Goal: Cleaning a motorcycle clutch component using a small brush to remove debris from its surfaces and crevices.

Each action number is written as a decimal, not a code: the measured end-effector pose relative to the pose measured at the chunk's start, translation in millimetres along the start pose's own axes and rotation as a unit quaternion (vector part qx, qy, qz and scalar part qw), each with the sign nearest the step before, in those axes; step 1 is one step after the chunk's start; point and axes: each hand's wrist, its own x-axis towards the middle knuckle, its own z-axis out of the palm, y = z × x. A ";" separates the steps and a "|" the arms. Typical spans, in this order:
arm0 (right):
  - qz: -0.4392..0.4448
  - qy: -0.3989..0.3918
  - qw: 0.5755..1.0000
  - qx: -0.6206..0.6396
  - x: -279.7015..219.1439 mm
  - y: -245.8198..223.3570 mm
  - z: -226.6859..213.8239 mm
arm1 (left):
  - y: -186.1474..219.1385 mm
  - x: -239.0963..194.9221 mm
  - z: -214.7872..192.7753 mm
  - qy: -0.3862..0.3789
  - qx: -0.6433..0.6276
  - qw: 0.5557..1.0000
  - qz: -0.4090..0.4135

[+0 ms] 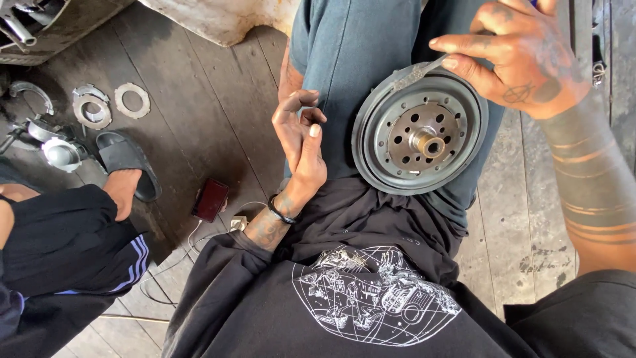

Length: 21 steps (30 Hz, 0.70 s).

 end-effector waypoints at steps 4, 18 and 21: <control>0.013 0.047 0.999 0.015 -0.7 -4.3 6.9 | 0.5 0.0 0.2 -0.004 0.001 1.000 -0.003; 0.036 -0.002 0.999 0.034 6.0 -9.1 -15.7 | -3.0 0.1 -0.4 -0.002 0.004 1.000 0.005; 0.027 0.010 0.999 0.022 1.7 -9.5 -15.3 | -5.8 -0.9 -1.6 0.000 0.002 1.000 0.005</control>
